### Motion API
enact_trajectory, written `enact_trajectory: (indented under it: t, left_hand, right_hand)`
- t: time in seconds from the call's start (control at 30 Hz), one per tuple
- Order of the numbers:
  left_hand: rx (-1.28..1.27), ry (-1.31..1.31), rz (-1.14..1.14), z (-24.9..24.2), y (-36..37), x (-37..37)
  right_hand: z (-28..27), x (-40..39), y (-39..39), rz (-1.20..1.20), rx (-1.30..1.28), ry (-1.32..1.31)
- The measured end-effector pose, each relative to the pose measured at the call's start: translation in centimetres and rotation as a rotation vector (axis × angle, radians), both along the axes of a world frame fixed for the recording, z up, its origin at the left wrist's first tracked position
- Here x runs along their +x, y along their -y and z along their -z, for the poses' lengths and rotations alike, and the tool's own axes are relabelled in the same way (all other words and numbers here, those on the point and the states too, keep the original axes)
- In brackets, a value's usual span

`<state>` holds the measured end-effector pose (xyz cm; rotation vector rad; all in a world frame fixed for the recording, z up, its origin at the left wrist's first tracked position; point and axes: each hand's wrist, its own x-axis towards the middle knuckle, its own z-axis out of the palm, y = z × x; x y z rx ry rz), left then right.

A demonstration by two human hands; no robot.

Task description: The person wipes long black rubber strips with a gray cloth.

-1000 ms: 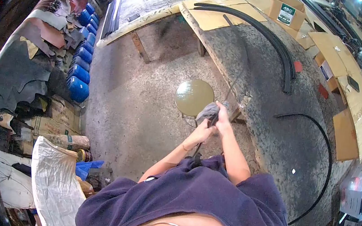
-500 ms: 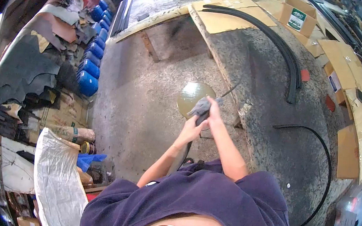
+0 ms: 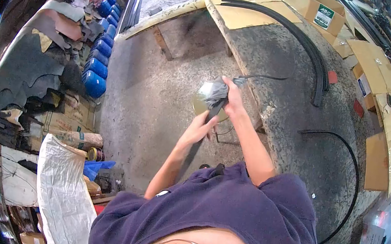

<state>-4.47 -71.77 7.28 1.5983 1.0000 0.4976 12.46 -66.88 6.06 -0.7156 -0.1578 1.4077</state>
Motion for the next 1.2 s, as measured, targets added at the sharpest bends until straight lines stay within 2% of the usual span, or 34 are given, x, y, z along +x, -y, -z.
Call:
enact_trajectory:
  t: [0.03, 0.07, 0.13, 0.17, 0.2, 0.23, 0.3, 0.37, 0.4, 0.43, 0.47, 0.53, 0.57, 0.6, 0.63, 0.67, 0.7, 0.73, 0.77, 0.8, 0.83, 0.87, 0.93, 0.97, 1.03, 1.1, 1.17, 1.2]
  left_hand:
    - [0.006, -0.112, -0.028, -0.7, -0.6, 1.0]
    - [0.0, -0.11, -0.032, -1.5, 0.0, 0.6]
    - [0.316, -0.071, 0.058, -3.0, 1.3, -0.2]
    - [0.296, -0.112, 0.109, -2.7, 2.2, -1.9]
    - [0.285, -0.148, 0.164, -2.5, 2.9, -3.8]
    - [0.261, -0.214, 0.202, -2.1, 3.3, -5.6]
    - [0.24, -0.289, 0.274, -1.0, 3.0, -7.1]
    - [0.09, -0.304, 0.455, 0.1, 2.0, -6.4]
    - [-0.117, -0.045, 0.387, -0.6, 1.5, -4.4]
    - [-0.299, 0.32, 0.347, 1.6, 0.4, -2.6]
    - [-0.48, 0.509, 0.24, -0.1, 0.3, -0.2]
    - [-0.602, 0.416, 0.137, -2.7, -1.1, 3.2]
    - [-0.499, 0.418, 0.212, -2.7, -1.2, 3.8]
    - [-0.42, 0.31, 0.261, -3.0, -0.6, 3.2]
    - [-0.339, 0.205, 0.308, -3.5, 0.6, 2.0]
    - [-0.367, 0.211, 0.335, -4.3, 1.6, 0.1]
    - [-0.458, 0.195, 0.331, -2.8, 2.1, -2.0]
    - [-0.548, 0.17, 0.332, -1.1, 2.0, -3.4]
    - [-0.557, 0.154, 0.343, -0.8, 2.2, -3.6]
    - [-0.467, 0.134, 0.501, -0.5, 2.5, -3.4]
    - [-0.361, 0.123, 0.657, -0.1, 2.4, -2.7]
    - [-0.275, 0.262, 0.675, 1.0, 2.0, -1.1]
    - [-0.505, 0.48, 0.391, -2.9, 2.0, 2.7]
    - [-0.488, 0.428, 0.299, -3.8, 1.0, 4.2]
    - [-0.479, 0.482, 0.312, -4.3, 0.9, 4.8]
    - [-0.463, 0.477, 0.386, -6.2, 1.8, 3.7]
    - [-0.423, 0.446, 0.396, -6.0, 2.8, 2.8]
    - [-0.411, 0.411, 0.383, -5.6, 3.4, 2.3]
  right_hand:
    - [-1.9, 0.0, 0.3, 0.012, -0.032, 0.023]
    - [-2.9, 0.5, 0.2, 0.028, -0.063, 0.05]
    - [-2.5, 6.0, -0.6, 0.115, -0.025, 0.032]
    - [-3.8, 8.6, 0.1, 0.184, -0.078, 0.023]
    - [-2.7, 12.3, -0.2, 0.327, -0.034, 0.054]
    - [-1.8, 15.2, 0.4, 0.325, 0.098, 0.023]
    - [-0.5, 15.9, 1.1, 0.426, -0.001, 0.031]
    - [-2.9, 11.0, 2.2, 0.407, -0.089, -0.024]
    - [-3.4, 8.3, 2.2, 0.38, -0.083, 0.022]
    - [-3.6, 5.7, 2.3, 0.344, -0.081, 0.065]
    - [-3.5, 3.2, 2.4, 0.248, -0.056, 0.065]
    - [-3.2, 1.4, 2.0, 0.14, -0.026, 0.11]
    - [-3.4, 2.4, 1.9, 0.155, -0.03, 0.105]
    - [-4.2, 4.9, 1.8, 0.172, -0.026, 0.113]
    - [-5.7, 7.1, 2.1, 0.352, -0.036, 0.249]
    - [-6.5, 10.7, 2.8, 0.36, -0.035, 0.231]
    - [-6.7, 14.1, 3.1, 0.367, 0.079, 0.146]
    - [-9.0, 14.6, 4.7, 0.312, 0.191, 0.15]
    - [-8.4, 15.4, 4.3, 0.38, 0.113, 0.214]
    - [-6.9, 14.9, 4.3, 0.415, 0.06, 0.239]
    - [-7.9, 12.1, 3.9, 0.449, 0.019, 0.273]
    - [-8.4, 9.5, 3.8, 0.409, -0.015, 0.287]
    - [-7.9, 5.3, 3.5, 0.349, 0.023, 0.335]
    - [-8.5, 3.7, 3.6, 0.278, 0.036, 0.327]
    - [-9.3, 5.9, 2.9, 0.207, 0.036, 0.362]
    - [-12.1, 9.2, 3.0, 0.322, 0.055, 0.34]
    - [-14.2, 13.0, 3.4, 0.629, 0.096, 0.417]
    - [-14.3, 16.5, 3.0, 0.687, 0.178, 0.244]
